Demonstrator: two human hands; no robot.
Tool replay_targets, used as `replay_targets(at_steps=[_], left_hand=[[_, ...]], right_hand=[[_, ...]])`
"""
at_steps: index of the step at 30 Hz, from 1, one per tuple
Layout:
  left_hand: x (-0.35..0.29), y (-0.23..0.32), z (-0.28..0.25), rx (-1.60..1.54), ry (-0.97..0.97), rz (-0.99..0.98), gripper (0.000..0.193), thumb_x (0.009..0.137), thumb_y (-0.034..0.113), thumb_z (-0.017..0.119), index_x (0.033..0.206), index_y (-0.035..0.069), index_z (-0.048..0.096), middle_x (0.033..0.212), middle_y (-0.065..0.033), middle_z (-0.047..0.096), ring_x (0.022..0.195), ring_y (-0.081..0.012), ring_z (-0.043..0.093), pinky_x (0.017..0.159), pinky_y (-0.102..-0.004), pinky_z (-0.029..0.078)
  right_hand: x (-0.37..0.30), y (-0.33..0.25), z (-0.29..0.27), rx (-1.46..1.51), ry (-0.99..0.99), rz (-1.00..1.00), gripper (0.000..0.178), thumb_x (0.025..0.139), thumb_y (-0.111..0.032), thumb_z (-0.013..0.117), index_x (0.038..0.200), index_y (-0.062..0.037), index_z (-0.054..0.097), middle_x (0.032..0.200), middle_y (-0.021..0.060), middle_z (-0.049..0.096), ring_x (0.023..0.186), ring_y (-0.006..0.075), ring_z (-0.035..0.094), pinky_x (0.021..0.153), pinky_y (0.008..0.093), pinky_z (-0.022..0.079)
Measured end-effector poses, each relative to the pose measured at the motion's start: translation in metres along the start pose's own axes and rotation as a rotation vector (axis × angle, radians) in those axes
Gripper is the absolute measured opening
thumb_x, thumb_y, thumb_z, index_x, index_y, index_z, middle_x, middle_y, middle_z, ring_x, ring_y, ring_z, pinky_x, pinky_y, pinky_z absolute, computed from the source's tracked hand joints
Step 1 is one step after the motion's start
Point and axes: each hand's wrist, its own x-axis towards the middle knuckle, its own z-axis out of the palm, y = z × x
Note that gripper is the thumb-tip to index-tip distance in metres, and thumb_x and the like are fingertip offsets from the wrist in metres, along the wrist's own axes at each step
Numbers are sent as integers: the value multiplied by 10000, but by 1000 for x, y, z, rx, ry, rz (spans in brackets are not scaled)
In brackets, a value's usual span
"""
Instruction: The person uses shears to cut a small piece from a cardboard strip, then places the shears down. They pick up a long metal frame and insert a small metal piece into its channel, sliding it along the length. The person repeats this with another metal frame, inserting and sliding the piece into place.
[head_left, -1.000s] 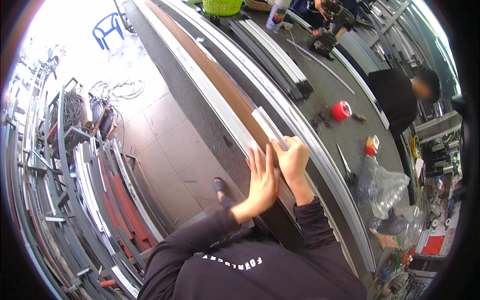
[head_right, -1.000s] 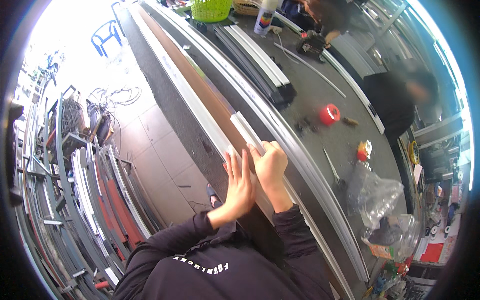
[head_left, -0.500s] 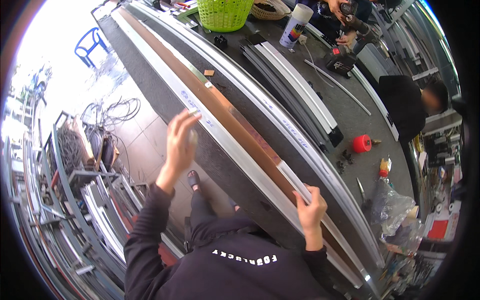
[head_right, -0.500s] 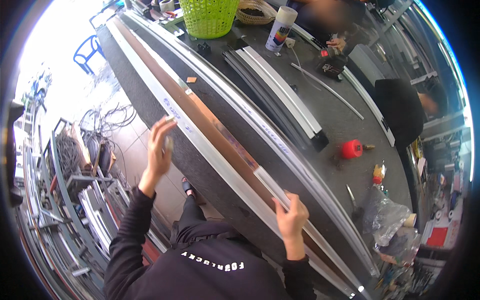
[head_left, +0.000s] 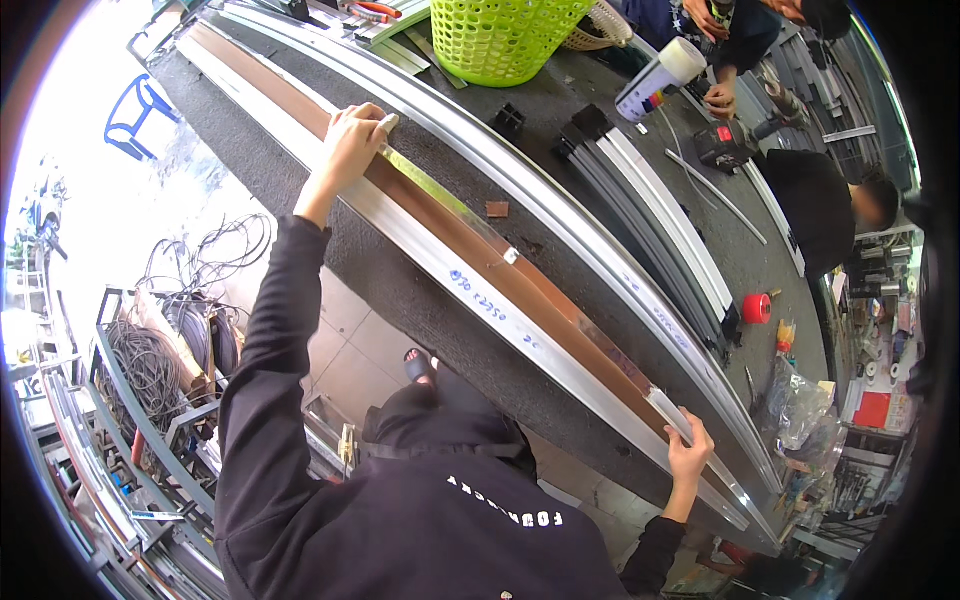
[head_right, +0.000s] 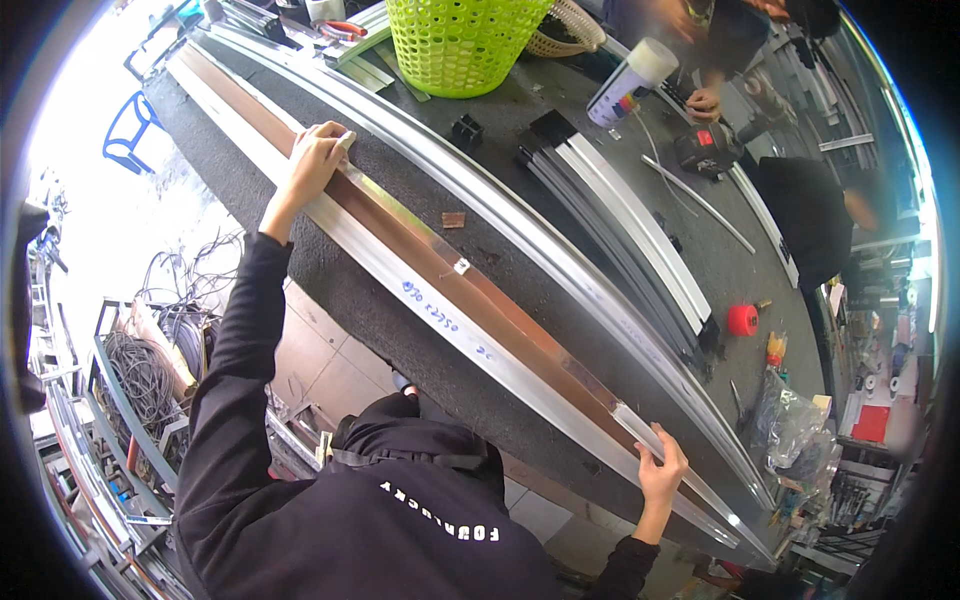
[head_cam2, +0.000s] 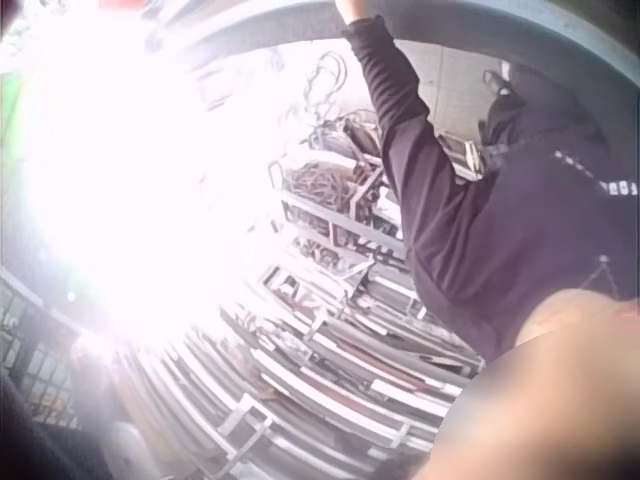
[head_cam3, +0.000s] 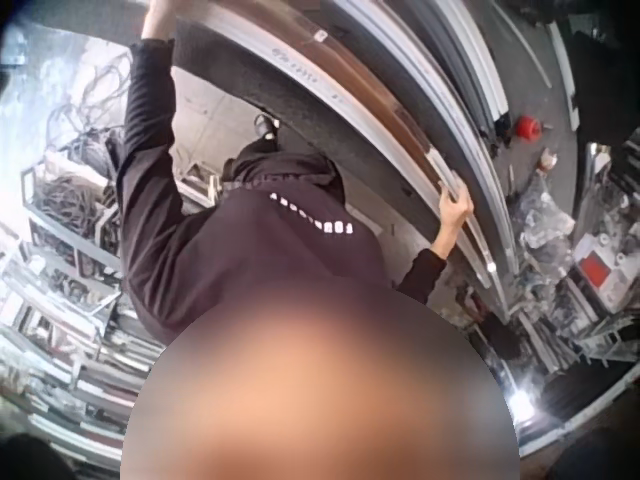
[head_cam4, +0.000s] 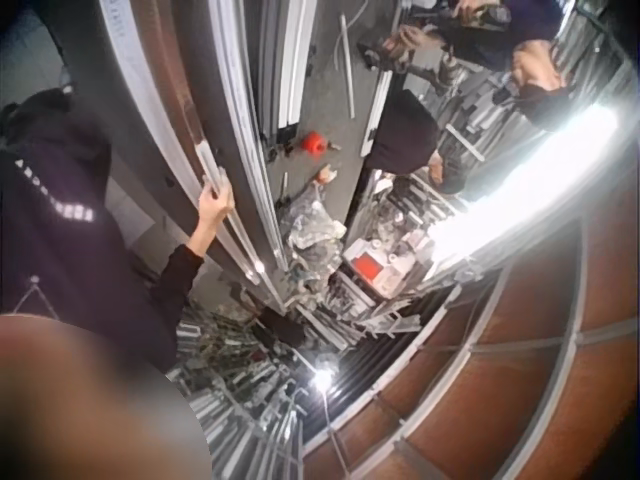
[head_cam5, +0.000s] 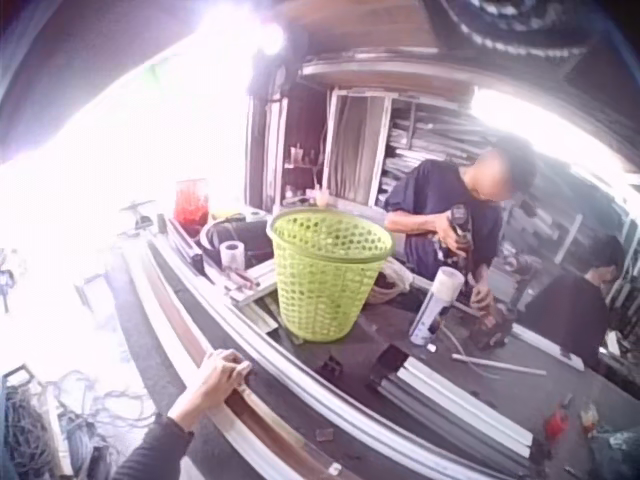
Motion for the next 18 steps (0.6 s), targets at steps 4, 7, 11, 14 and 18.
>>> replay_targets(at_steps=[4, 7, 11, 14, 18], left_hand=[[-6, -2, 9, -76, 82, -39, 279, 977, 204, 577, 809, 51, 740, 1106, -64, 670, 1123, -276, 579, 1056, -420, 382], [-6, 3, 1, -109, 102, -14, 259, 957, 196, 606, 776, 56, 727, 1086, -64, 670, 1096, -279, 590, 1046, -417, 381], [-6, 13, -8, -156, 63, -80, 241, 968, 188, 598, 800, 62, 716, 1078, -64, 673, 1058, -276, 608, 1010, -414, 417], [-5, 18, -14, -237, 68, -137, 232, 983, 176, 558, 854, 60, 711, 1084, -75, 673, 1053, -281, 617, 997, -413, 422], [-3, 21, -25, -321, 43, -144, 219, 971, 159, 471, 958, 71, 671, 1122, -96, 665, 1092, -293, 609, 1014, -417, 400]], right_hand=[[40, -46, 24, -13, -130, -24, 372, 739, -70, 870, 1070, 2, 716, 1048, 171, 760, 956, 347, 749, 835, 399, 582], [76, -99, 68, 103, -137, -98, 364, 746, -86, 880, 1055, 17, 718, 1016, 171, 763, 911, 336, 757, 798, 385, 591], [116, -157, 106, 188, -186, -122, 367, 757, -117, 888, 1047, 28, 716, 965, 187, 759, 838, 327, 761, 732, 371, 593], [136, -185, 120, 208, -186, -162, 372, 761, -120, 887, 1056, 27, 716, 931, 186, 757, 802, 318, 758, 699, 359, 585], [154, -222, 142, 205, -181, -156, 379, 765, -118, 882, 1072, 28, 715, 879, 183, 750, 763, 311, 753, 675, 350, 578]])
